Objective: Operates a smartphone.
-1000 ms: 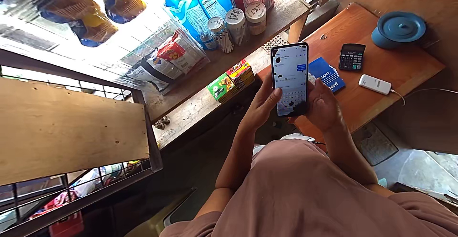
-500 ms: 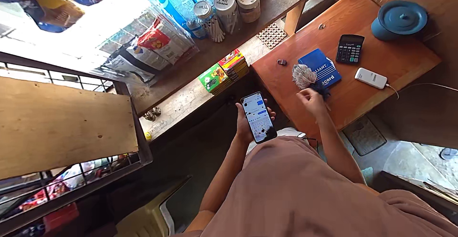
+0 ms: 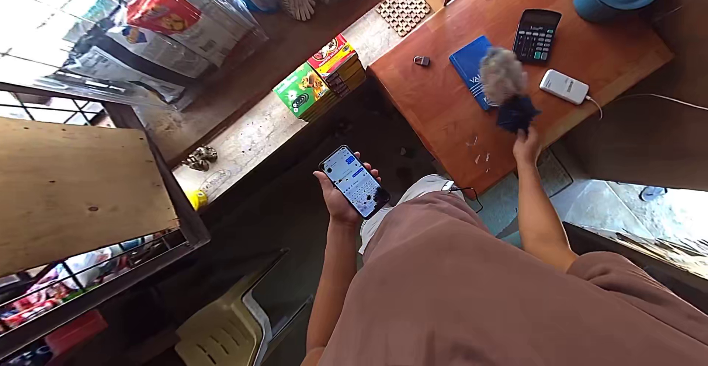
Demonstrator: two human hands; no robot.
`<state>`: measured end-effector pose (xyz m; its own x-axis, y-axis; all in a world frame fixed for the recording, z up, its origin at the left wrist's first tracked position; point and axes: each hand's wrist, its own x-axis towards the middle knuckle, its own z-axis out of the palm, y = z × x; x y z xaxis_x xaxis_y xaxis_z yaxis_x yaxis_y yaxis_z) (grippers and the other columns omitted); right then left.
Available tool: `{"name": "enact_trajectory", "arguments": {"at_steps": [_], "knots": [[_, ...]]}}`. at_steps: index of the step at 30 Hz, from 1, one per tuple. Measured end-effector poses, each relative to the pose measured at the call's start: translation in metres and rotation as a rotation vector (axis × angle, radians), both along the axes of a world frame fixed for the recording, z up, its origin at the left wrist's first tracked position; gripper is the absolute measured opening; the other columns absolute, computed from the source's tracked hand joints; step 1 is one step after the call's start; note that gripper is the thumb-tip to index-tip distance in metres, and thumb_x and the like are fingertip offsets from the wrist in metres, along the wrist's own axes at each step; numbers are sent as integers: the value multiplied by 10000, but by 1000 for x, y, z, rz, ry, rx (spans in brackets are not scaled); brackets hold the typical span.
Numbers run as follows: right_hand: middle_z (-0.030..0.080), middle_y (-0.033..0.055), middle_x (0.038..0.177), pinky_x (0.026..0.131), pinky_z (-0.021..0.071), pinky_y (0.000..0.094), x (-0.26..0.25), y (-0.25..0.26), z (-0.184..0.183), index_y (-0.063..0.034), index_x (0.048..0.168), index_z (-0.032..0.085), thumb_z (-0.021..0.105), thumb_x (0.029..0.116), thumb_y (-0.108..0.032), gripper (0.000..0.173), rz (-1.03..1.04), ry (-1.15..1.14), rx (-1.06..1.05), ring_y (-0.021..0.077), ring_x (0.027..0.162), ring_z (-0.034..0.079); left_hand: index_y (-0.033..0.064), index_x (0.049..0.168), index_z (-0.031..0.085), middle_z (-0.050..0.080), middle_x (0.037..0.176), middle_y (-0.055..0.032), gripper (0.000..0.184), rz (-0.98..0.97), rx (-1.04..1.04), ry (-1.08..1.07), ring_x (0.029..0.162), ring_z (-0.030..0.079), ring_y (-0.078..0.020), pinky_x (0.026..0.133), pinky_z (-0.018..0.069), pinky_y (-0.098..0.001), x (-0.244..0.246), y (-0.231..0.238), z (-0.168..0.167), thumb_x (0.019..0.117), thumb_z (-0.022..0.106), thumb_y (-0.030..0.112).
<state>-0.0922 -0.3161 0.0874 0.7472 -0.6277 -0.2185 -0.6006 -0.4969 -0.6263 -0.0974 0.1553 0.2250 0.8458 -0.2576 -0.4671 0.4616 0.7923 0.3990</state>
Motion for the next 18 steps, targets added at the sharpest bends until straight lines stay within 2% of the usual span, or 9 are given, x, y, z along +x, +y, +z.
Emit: {"name": "enact_trajectory", "arguments": {"at_steps": [3, 4, 7, 9, 10, 12, 15, 16, 18], "knots": [[533, 276, 1458, 1202, 331, 479, -62, -2, -12, 80, 1438, 497, 441, 1084, -159, 431, -252, 65, 4, 364, 1401, 489, 147, 1486, 478, 690, 1180, -190, 1020, -22, 3, -13, 1041, 707, -343, 897, 587, -537, -4, -3, -3, 867, 159, 892], [512, 300, 1464, 1205, 325, 478, -84, 6, -13, 99, 1454, 462, 421, 1093, -163, 449, -227, 164, 30, 381, 1405, 477, 147, 1484, 481, 690, 1186, -187, 1019, -32, -1, -15, 1044, 707, -339, 897, 588, -533, -5, -4, -2, 869, 154, 890], [634, 333, 1263, 1025, 465, 647, -139, 48, -10, 57, 1403, 523, 362, 1096, -170, 414, 421, 501, 28, 497, 1202, 614, 155, 1470, 497, 696, 1177, -182, 1017, -79, -13, -27, 1033, 714, -332, 886, 595, -525, -11, -6, -2, 869, 134, 890], [692, 276, 1149, 904, 514, 642, -158, 75, -8, 17, 1305, 607, 389, 1083, -178, 367, 714, 451, -35, 473, 1075, 676, 182, 1467, 507, 696, 1195, -166, 1001, -124, -17, -54, 1050, 711, -317, 897, 593, -514, -20, -5, 1, 872, 119, 887], [699, 282, 1126, 884, 521, 646, -165, 87, -6, 36, 1282, 617, 393, 1082, -172, 365, 668, 378, -53, 482, 1048, 686, 194, 1463, 513, 696, 1201, -155, 990, -140, -7, -67, 1053, 711, -306, 893, 595, -503, -26, -3, 4, 877, 107, 882], [670, 333, 1169, 968, 492, 645, -166, 103, -2, 106, 1332, 556, 370, 1092, -169, 409, 317, 261, -31, 508, 1119, 652, 209, 1457, 520, 695, 1211, -134, 975, -145, -1, -105, 1057, 711, -288, 887, 600, -488, -41, 2, 11, 885, 95, 874], [536, 302, 1433, 1161, 375, 519, -149, 121, -9, 82, 1466, 447, 333, 1120, -231, 480, -171, 261, 113, 404, 1369, 510, 207, 1452, 530, 698, 1211, -139, 978, -106, -31, -116, 1068, 708, -300, 898, 593, -505, -77, 22, 15, 877, 122, 884], [535, 324, 1421, 1142, 391, 546, -146, 127, -11, 89, 1463, 437, 318, 1124, -230, 481, -87, 352, 115, 430, 1355, 517, 213, 1466, 516, 694, 1217, -132, 975, -103, -20, -126, 1067, 707, -290, 895, 594, -495, -93, 29, 16, 877, 125, 885], [634, 359, 1223, 1006, 479, 634, -147, 138, -11, 86, 1379, 507, 358, 1116, -223, 432, 457, 512, 1, 504, 1191, 617, 220, 1488, 489, 684, 1223, -125, 963, -86, 15, -137, 1060, 705, -275, 887, 599, -478, -129, 46, 15, 881, 148, 885]]}}
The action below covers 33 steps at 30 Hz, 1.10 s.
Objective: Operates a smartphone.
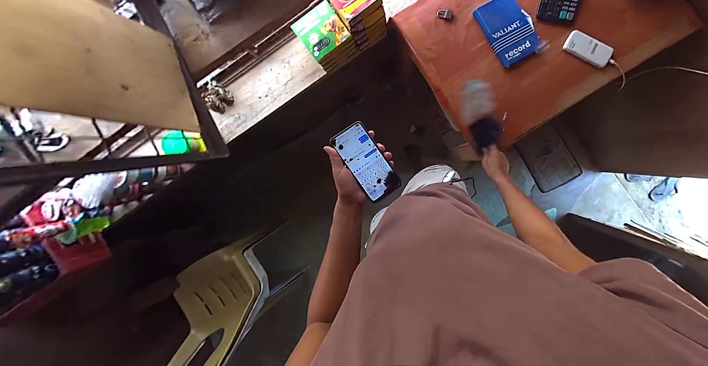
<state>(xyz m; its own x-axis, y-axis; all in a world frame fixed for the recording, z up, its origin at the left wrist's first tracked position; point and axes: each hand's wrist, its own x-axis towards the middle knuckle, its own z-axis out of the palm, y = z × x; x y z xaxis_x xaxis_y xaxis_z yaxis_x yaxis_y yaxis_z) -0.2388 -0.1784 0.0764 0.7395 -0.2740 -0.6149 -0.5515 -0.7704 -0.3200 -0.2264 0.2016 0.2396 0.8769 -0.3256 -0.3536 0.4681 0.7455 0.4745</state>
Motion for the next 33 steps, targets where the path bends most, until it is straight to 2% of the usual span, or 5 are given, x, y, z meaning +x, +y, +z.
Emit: {"name": "enact_trajectory", "arguments": {"at_steps": [3, 8, 14, 26, 33], "knots": [[711, 267, 1039, 825, 523, 670, -7, 23, 2, -7, 1222, 637, 491, 1073, -230, 306, 510, -181, -2, 484, 1000, 694, 192, 1470, 499, 687, 1192, -160, 992, 108, 3, 47, 1037, 709, -316, 885, 597, -512, -58, 24, -5, 851, 208, 910], [564, 320, 1376, 1103, 434, 541, -30, 80, 2, 94, 1403, 514, 408, 1085, -259, 487, -417, -286, 57, 429, 1306, 545, 63, 1446, 453, 681, 1131, -224, 1091, 366, -17, 71, 979, 707, -365, 849, 605, -526, -166, 55, -13, 856, 71, 897], [701, 300, 1141, 943, 486, 706, -34, 161, -4, -32, 1304, 654, 544, 1052, -288, 376, 1072, 12, -8, 509, 1108, 658, 59, 1426, 473, 694, 1109, -219, 1053, 708, -83, 123, 941, 714, -355, 826, 603, -509, -268, 74, -11, 909, -65, 803], [716, 265, 890, 816, 543, 630, -37, 433, 41, 98, 1038, 699, 700, 934, -160, 279, 1014, -609, 638, 415, 858, 713, 41, 1388, 535, 701, 1154, -220, 1099, 1271, -143, 18, 972, 725, -352, 854, 605, -526, -360, 147, -17, 882, -6, 852], [644, 327, 1239, 1095, 448, 547, -63, 587, 141, 145, 1250, 617, 621, 977, -114, 377, 1126, -399, 744, 415, 1228, 607, 154, 1422, 553, 573, 1451, -192, 990, 1264, -103, -184, 1223, 636, -398, 950, 559, -557, -363, 258, -3, 831, 309, 910]]}}
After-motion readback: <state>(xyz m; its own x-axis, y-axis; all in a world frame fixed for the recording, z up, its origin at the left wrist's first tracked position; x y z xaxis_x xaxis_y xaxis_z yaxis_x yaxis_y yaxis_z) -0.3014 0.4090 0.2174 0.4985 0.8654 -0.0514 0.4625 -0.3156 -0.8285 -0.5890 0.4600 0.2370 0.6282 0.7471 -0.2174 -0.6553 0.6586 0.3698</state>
